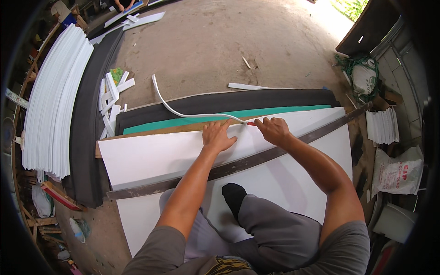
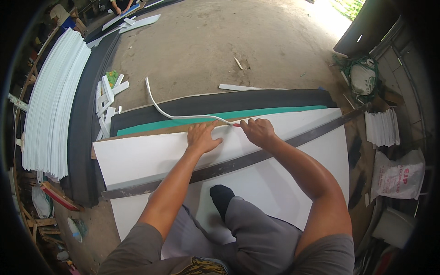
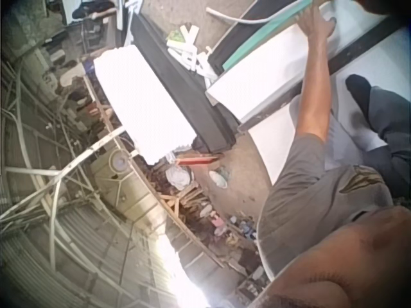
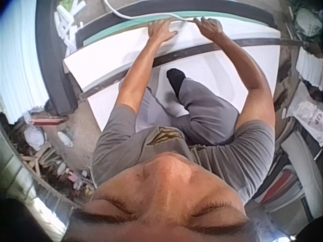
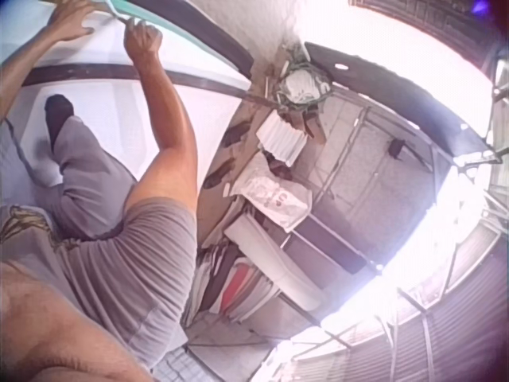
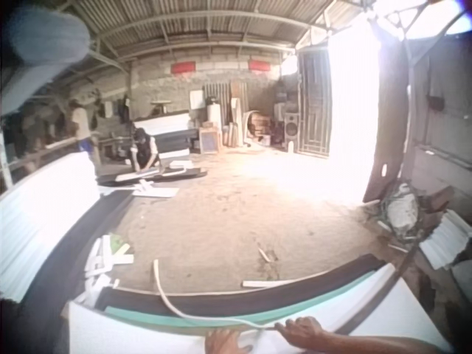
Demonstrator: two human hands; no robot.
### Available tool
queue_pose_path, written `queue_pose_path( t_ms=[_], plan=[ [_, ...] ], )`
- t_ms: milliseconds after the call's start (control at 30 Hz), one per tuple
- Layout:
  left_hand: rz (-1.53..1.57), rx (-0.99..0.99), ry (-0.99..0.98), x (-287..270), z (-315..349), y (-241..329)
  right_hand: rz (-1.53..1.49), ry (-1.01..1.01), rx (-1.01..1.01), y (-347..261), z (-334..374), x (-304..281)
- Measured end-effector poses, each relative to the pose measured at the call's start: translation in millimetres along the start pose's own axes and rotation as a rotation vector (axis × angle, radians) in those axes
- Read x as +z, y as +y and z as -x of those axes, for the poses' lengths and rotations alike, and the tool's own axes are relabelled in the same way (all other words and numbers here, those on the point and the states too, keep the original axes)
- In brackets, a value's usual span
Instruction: The person uses a utility knife to cut a thin strip from the edge of a large white sheet. After cutting, the person wipes the surface of the white sheet with a yellow and green cloth.
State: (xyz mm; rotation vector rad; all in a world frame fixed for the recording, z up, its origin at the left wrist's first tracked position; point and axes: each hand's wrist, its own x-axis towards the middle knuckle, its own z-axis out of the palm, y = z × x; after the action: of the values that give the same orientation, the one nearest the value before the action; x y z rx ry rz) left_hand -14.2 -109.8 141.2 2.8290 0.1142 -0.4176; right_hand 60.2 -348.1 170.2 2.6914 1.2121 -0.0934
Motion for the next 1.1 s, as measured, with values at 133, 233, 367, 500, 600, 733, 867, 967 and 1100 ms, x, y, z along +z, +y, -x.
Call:
queue_pose_path(
  t_ms=[133,233,367,500,600,733,867,967,1100],
  plan=[
    [0.001,-0.003,0.030,4.0,0.6,-2.4,0.016,-0.035,-0.026,4.6,-3.9,1.1],
    [-0.002,-0.011,0.027,2.6,2.3,-4.8,0.016,-0.103,-0.027,8.9,-1.9,-5.1],
    [0.003,-0.008,0.045,2.5,1.1,-4.4,0.053,-0.102,0.038,29.8,10.8,4.9],
    [0.016,-0.008,0.024,2.1,-2.4,-3.1,0.054,-0.069,0.102,65.5,31.4,15.4],
    [0.011,0.004,0.039,7.8,-8.0,-9.3,-0.192,-0.043,0.118,82.6,37.5,5.0],
    [0.067,0.056,0.026,25.9,-24.0,-8.1,-0.578,0.079,0.171,96.5,27.0,14.7],
    [0.097,0.109,0.038,44.6,-45.6,0.3,-1.130,-0.107,0.350,84.4,-7.0,25.0],
    [0.105,0.136,0.128,63.6,-54.6,4.8,-1.280,-0.179,0.365,73.8,-43.6,44.0],
    [0.088,0.118,0.180,84.5,-61.5,0.3,-1.487,-0.248,0.334,57.5,-99.9,47.6]
  ],
)
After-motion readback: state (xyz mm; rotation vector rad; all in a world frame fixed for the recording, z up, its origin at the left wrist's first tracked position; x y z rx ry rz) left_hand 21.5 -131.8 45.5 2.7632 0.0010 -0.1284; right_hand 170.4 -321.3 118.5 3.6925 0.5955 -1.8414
